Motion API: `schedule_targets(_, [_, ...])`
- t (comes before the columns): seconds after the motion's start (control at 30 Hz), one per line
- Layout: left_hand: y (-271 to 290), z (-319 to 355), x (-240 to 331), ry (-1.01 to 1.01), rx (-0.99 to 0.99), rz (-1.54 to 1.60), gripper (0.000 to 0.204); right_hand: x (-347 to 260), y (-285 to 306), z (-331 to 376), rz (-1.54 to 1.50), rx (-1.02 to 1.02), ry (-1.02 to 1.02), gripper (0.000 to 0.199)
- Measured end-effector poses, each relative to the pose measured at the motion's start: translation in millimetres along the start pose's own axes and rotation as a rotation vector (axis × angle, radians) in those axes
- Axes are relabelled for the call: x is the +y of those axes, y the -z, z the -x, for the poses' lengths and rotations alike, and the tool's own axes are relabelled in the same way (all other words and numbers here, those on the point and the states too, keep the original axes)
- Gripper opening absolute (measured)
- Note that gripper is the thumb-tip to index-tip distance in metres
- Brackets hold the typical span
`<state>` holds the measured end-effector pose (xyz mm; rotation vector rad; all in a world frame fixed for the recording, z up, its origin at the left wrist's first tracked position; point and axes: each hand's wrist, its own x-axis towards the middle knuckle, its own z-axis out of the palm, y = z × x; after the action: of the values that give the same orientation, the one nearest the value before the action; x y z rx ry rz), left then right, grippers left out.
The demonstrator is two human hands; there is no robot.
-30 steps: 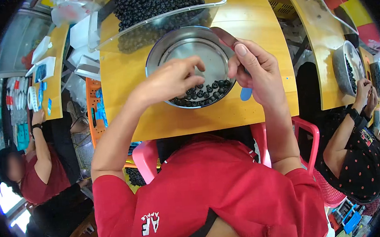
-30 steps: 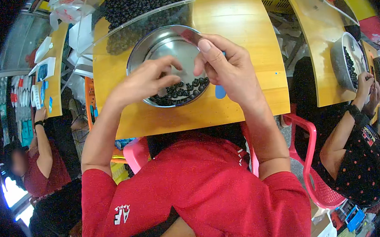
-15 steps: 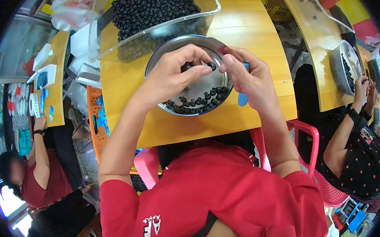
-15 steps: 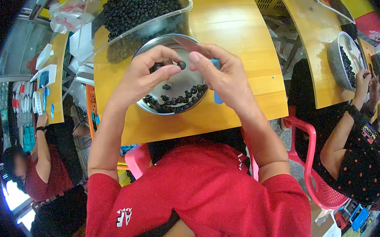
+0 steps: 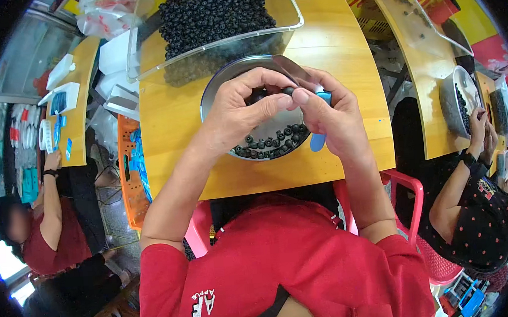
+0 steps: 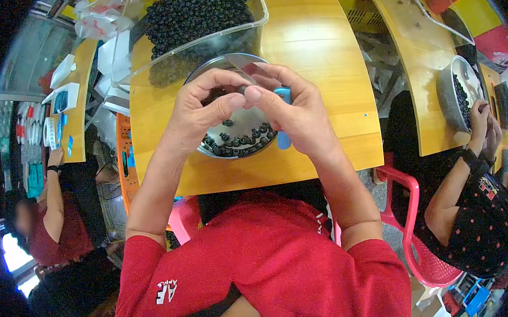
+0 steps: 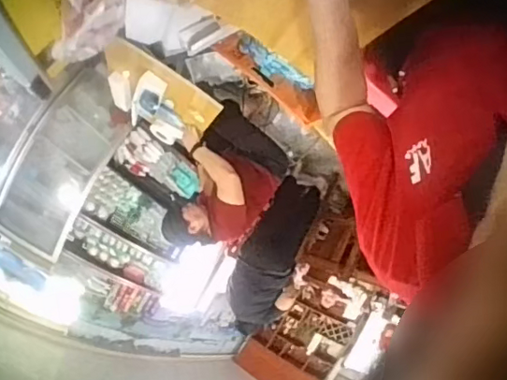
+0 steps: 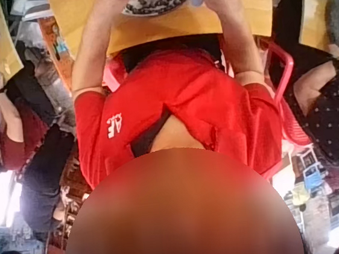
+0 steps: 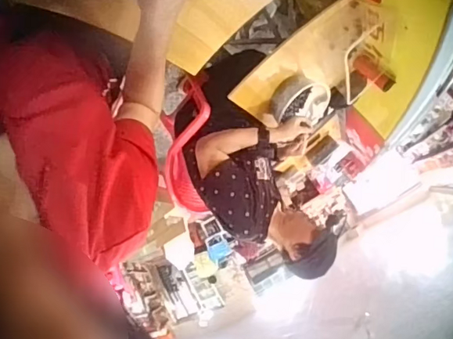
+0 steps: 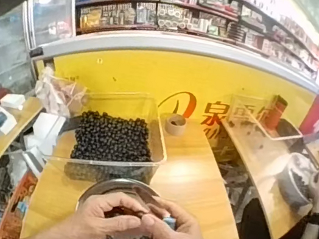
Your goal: Trimming and inspecting small black beans using a small knife.
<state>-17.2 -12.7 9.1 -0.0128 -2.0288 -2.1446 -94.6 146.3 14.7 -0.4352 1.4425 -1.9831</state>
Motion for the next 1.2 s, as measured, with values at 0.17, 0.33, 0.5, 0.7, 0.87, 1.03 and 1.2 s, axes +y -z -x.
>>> schedule_targets(0.17, [-2.8,1.9,2.5,0.205,0.095,0.381,0.021,5.5,3.6,3.6,-0.041,-0.057,0.085,0.032])
schedule_targets(0.33, [-4.9,2.4,-2.3,0.179,0.131,0.46,0.025,3.5,-2.4,6.8,0.082,-0.076,0.114,0.036])
schedule_targets(0.5, [-6.5,4.2,-3.1,0.187,0.084,0.562,0.023,4.7,-1.4,4.6,0.066,-0.101,0.107,0.036])
schedule_targets(0.7, [-10.9,6.1,-17.0,0.181,0.1,0.759,0.021,11.3,-4.8,2.5,-0.002,-0.088,0.114,0.032])
schedule_targets(0.87, [-16.4,4.6,-24.4,0.141,0.119,0.823,0.019,17.9,-8.3,0.3,0.014,-0.056,0.177,0.03])
schedule_targets(1.03, [-11.2,6.6,-20.2,0.108,0.097,0.704,0.016,16.8,-8.4,2.0,0.038,-0.032,0.146,0.03])
schedule_targets(1.2, [-8.6,3.9,-5.1,0.165,0.068,0.66,0.019,12.6,-6.4,3.2,-0.029,-0.005,0.107,0.032])
